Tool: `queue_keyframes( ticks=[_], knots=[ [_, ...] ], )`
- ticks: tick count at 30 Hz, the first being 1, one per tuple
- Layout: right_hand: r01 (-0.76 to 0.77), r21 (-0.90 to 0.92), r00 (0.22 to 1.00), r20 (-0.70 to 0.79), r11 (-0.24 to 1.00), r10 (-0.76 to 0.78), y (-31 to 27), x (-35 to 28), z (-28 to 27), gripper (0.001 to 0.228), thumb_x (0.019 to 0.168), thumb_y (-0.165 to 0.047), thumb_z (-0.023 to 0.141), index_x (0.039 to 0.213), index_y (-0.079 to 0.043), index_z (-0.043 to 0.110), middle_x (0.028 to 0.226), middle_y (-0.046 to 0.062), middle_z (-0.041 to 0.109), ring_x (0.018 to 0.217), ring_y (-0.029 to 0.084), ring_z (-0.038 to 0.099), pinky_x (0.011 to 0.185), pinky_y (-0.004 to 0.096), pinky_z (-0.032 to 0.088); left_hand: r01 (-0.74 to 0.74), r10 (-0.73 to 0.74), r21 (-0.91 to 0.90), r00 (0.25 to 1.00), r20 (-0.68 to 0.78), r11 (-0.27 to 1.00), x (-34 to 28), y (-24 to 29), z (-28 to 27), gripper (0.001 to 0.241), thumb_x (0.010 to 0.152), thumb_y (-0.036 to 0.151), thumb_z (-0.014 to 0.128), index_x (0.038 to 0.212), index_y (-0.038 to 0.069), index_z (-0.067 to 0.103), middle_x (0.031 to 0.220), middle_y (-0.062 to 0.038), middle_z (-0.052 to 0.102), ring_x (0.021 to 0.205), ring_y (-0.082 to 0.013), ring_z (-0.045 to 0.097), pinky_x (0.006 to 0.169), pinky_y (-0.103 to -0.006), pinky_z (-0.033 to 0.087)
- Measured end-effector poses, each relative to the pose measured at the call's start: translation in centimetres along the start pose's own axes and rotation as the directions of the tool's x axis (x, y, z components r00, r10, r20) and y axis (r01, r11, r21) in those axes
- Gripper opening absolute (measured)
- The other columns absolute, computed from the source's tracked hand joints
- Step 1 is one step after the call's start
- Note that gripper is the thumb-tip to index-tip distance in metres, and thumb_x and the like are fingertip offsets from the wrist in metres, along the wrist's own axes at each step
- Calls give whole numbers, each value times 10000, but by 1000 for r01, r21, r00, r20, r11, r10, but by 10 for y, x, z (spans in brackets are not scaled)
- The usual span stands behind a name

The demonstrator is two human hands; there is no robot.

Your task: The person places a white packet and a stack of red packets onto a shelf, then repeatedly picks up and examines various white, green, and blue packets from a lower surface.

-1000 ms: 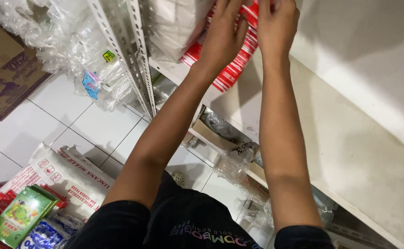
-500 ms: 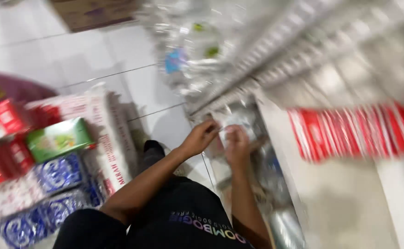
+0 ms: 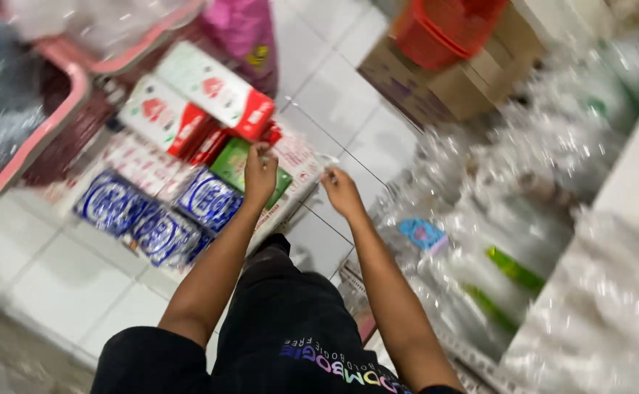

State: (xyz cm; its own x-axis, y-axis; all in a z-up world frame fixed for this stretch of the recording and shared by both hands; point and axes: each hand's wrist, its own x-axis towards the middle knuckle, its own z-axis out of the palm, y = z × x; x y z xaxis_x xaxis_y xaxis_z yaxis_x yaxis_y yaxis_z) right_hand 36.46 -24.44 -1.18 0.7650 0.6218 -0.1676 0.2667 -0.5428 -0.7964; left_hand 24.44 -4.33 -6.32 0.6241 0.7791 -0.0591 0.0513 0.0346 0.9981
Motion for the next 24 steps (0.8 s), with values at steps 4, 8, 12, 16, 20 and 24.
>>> queue_keyframes(
  ticks=[4, 8, 12, 16, 20, 24],
  knots=[
    [227, -210, 974, 65, 951, -218, -15, 109, 50, 545, 999, -280, 663, 1406, 55, 524, 1353, 270, 554, 1203, 388, 572, 1008, 439, 485, 1, 59, 154, 921, -385, 988, 42, -35, -4, 438, 889, 153, 753, 1242, 24, 529, 1087, -142, 632, 958, -261, 640, 859, -370, 537],
    [485, -252, 874, 152, 837, -461, -54, 176, 92, 648, 1012, -272, 677, 1428, 148, 410, 1419, 357, 465, 1293, 493, 475, 1101, 498, 411, 437, -454, -130, 874, -174, 890, 58, -37, -6, 575, 860, 288, 692, 1328, 74, 436, 1059, -113, 684, 897, -270, 701, 819, -401, 565],
    [322, -250, 940, 198, 913, -277, -83, 183, 115, 553, 892, -299, 709, 1256, 72, 521, 1315, 344, 496, 1211, 488, 492, 1031, 490, 422, 409, -397, 2, 886, -241, 912, 67, -43, -9, 518, 876, 307, 720, 1261, 53, 484, 1049, -133, 723, 961, -243, 690, 895, -386, 513],
    [344, -325, 938, 77, 881, -338, -67, 176, 125, 421, 893, -268, 717, 1134, 39, 559, 1156, 288, 579, 1119, 445, 528, 976, 524, 429, 298, -281, -13, 881, -382, 954, 66, -40, -10, 426, 872, 244, 739, 1126, -2, 500, 1016, -172, 675, 942, -274, 678, 865, -404, 535],
    [-29, 190, 942, 335, 981, -37, -58, 142, 104, 273, 1005, -233, 600, 1095, 24, 579, 867, 141, 620, 738, 244, 584, 668, 421, 467, 133, -129, -9, 941, -314, 991, 37, -6, -16, 281, 919, 181, 656, 1100, 4, 534, 1023, -141, 677, 956, -256, 676, 851, -393, 531],
    [-447, 527, 843, 519, 723, 143, -59, 45, 29, 351, 986, -185, 477, 1325, -135, 550, 773, 13, 575, 568, 96, 495, 518, 282, 410, 155, -156, 90, 988, 2, 984, -37, 35, 2, 299, 920, 166, 609, 1182, 37, 540, 1012, -156, 678, 912, -256, 676, 821, -393, 525]
  ],
)
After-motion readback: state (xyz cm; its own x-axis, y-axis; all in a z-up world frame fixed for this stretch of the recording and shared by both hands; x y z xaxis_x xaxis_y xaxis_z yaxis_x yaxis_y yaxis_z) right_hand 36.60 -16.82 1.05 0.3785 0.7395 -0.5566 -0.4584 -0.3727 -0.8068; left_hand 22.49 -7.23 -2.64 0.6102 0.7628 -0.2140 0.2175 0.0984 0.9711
